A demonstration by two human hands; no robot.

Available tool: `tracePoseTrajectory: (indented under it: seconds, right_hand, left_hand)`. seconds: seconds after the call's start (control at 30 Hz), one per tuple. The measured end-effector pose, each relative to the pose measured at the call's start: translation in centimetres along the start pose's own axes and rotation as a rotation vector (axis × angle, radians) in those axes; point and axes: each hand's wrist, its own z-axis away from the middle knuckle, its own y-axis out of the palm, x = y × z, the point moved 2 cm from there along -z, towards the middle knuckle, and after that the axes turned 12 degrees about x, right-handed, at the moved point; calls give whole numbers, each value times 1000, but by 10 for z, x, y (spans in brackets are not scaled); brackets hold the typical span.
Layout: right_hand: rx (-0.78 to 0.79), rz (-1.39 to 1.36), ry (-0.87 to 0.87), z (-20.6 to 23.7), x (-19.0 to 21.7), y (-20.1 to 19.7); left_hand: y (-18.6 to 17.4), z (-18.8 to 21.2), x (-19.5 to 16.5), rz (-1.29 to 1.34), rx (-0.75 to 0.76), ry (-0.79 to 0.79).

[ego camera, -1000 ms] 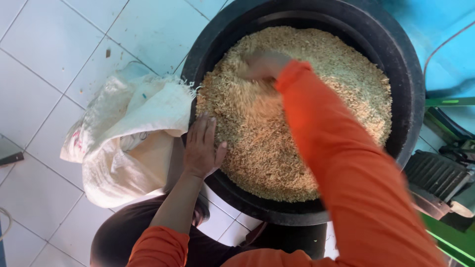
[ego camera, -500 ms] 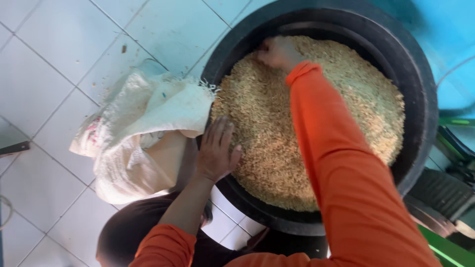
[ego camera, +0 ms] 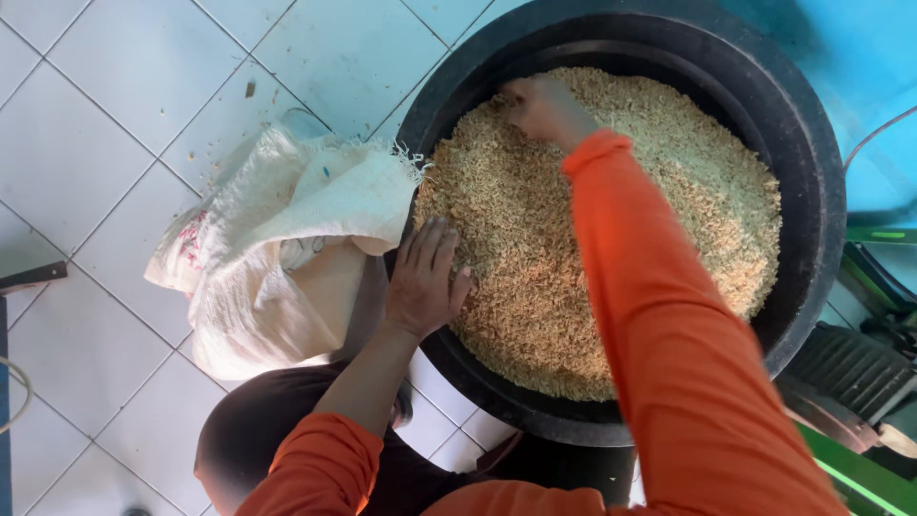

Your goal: The person kneels beside a large black basin filled with bran-like animal feed, lines a woven plastic sack inside the basin, and presses the sack open against the basin wall. They scoop feed into the sack by hand and then spread and level the remaining feed across the basin with their hands.

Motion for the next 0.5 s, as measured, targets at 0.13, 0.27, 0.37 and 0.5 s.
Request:
tracePoseTrajectory:
  seconds: [0.13,0.27,0.37,0.5]
  right_hand:
    - [-50,45,91,-10,20,12]
    - [-137,-107,56,17,4,-16]
    - [27,-339,260,49,-22,-43]
    - [-188,-516,206,106,-66,-73]
  left_hand:
    - [0,0,3,-2,-22,4]
    - [2,2,2,-14,-15,-1]
    - [2,2,-1,1,-27,24]
    - [1,-1,-5,-37,-58,54]
